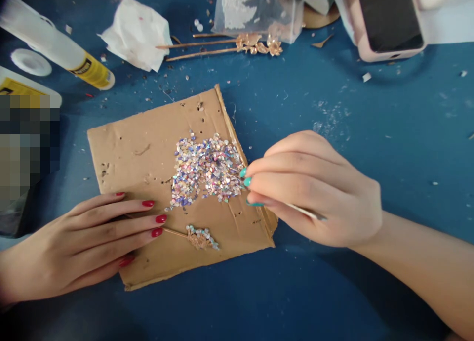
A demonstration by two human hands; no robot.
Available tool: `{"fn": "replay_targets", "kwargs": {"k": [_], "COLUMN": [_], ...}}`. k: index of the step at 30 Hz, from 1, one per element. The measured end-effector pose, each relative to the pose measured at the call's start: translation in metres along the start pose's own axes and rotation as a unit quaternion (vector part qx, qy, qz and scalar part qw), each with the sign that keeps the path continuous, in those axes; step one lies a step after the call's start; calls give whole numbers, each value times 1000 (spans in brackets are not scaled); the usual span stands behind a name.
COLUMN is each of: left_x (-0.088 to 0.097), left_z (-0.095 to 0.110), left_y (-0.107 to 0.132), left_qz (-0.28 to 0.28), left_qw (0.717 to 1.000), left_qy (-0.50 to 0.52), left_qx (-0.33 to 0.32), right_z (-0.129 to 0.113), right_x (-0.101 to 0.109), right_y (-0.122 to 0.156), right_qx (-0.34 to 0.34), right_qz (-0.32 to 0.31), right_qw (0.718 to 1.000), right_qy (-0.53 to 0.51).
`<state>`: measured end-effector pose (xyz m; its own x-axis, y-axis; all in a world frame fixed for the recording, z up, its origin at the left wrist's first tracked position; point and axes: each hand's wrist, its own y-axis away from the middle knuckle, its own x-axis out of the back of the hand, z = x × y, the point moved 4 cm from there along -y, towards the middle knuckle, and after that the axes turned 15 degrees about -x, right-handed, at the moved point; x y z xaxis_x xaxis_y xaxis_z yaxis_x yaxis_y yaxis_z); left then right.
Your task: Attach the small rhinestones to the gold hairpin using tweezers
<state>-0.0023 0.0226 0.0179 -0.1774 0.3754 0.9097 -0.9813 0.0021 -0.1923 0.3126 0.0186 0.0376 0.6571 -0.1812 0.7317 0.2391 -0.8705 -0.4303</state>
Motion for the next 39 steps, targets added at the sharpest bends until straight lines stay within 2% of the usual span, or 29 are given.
{"fn": "replay_targets", "kwargs": {"k": [3, 5, 11, 18, 24, 26, 31, 39], "left_x": [-1, -1, -2, -1, -2, -1, -3, -3], "left_z": [1, 1, 3, 1, 0, -1, 3, 3], "left_y": [0, 0, -2, -2, 0, 1, -1, 0], "left_qz": [-10, 0, 8, 23, -10, 3, 6, 6], "left_qw": [1000, 1000, 999, 999, 1000, 1000, 1000, 1000], "left_qy": [1, 5, 11, 1, 1, 3, 9, 12], "left_qx": [6, 30, 33, 42, -11, 21, 26, 26], "right_z": [-2, -2, -5, -3, -3, -3, -5, -3], "right_x": [-2, -3, -6, -5, -5, -5, -4, -4], "right_y": [-6, -8, -9, -7, -7, -8, -8, -4], "right_qx": [50, 43, 56, 34, 19, 12, 6, -48], "right_qz": [2, 2, -10, -6, -12, -17, -21, -22], "right_qw": [998, 998, 997, 999, 999, 999, 999, 998], "right_qy": [-36, -41, -52, -39, -49, -47, -50, -31]}}
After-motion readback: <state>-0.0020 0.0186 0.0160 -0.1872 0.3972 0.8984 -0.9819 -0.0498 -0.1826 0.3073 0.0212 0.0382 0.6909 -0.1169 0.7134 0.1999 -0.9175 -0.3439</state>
